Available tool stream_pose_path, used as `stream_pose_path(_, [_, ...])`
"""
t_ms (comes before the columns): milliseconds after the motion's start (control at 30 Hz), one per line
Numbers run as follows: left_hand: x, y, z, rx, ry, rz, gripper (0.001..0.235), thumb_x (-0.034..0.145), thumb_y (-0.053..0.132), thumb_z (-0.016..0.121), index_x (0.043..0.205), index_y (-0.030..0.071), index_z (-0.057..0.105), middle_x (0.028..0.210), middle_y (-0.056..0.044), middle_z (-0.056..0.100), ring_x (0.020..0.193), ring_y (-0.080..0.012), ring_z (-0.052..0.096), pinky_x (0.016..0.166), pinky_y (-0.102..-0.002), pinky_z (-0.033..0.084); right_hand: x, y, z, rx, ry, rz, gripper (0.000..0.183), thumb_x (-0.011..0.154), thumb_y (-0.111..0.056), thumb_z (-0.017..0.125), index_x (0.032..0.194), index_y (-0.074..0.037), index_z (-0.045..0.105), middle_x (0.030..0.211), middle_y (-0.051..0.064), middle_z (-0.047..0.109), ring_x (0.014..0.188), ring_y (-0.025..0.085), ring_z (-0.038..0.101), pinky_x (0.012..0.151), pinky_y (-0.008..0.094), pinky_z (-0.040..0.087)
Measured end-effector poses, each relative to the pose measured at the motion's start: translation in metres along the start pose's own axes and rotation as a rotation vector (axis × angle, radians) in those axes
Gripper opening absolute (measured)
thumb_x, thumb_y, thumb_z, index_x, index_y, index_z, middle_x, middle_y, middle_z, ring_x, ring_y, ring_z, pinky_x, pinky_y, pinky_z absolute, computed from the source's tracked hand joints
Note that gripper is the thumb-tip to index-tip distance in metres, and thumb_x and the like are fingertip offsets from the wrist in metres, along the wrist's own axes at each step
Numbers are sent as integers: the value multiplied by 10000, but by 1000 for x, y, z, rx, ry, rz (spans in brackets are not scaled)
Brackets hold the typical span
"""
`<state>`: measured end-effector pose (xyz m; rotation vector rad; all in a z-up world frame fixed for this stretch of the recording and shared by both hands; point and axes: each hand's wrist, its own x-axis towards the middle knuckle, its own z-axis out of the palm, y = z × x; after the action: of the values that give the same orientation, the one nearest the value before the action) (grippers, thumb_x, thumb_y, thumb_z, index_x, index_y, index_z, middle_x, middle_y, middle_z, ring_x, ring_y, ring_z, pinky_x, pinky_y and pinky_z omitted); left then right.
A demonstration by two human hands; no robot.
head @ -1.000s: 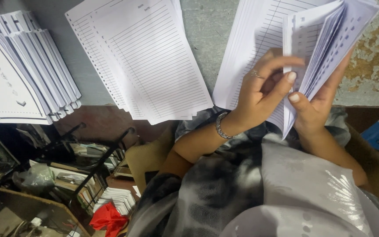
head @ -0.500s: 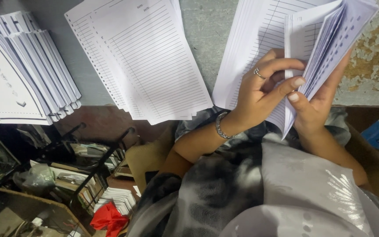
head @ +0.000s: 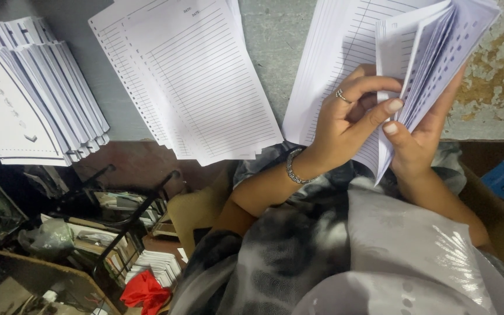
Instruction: Inspecting the pages of spiral-bound notebooks and loose-leaf paper for quality control before stacking them.
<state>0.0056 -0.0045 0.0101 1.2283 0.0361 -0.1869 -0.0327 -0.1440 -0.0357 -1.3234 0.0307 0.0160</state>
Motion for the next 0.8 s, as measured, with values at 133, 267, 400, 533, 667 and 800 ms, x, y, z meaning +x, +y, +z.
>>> stream_pose_path(133, [-5,0,5,-40,53,-8,290,1067,173,642,1342,132,561,1197,-45,601,1041,-107,665,910,-191,639,19,-22,18,550,227,105,1387,737,176,891,1698,-231,-22,1835,89,49,1663,314,244,1423,475,287])
stream_pose_path(267, [-6,2,12,-17,192,20,444,1043,53,646,1449,75,469,1273,-99,625,1057,-130,689,925,-218,630,13,-6,5,-54,-27,-50,830,1037,-186,569,1700,-231,72,1807,101,102,1721,310,152,1497,494,144])
stream_pose_path(400, [1,9,9,303,179,174,123,1085,213,585,1170,191,671,1055,33,621,829,-69,532,712,-182,444,20,-9,9,43,-63,-106,722,1120,-164,494,1704,-260,80,1814,83,94,1714,324,175,1479,521,191])
stream_pose_path(533, [-2,5,10,388,250,266,193,1115,200,550,1215,261,704,918,71,522,787,-70,475,746,-210,398,27,-31,18,85,9,-94,602,1098,-272,474,1598,-29,243,1632,195,339,1529,294,354,1326,424,290])
stream_pose_path(667, [-3,13,14,522,378,343,234,923,299,768,1137,209,742,1060,31,708,989,-102,685,933,-223,538,35,-18,0,-39,88,54,595,940,33,530,1512,-47,386,1485,162,537,1315,218,546,1108,320,469])
stream_pose_path(800, [-13,29,-32,399,341,326,224,919,196,790,1140,202,752,1048,73,681,800,-44,533,716,-175,428,44,15,-13,-77,69,-44,631,956,14,532,1548,-71,333,1517,186,502,1348,269,522,1130,374,441])
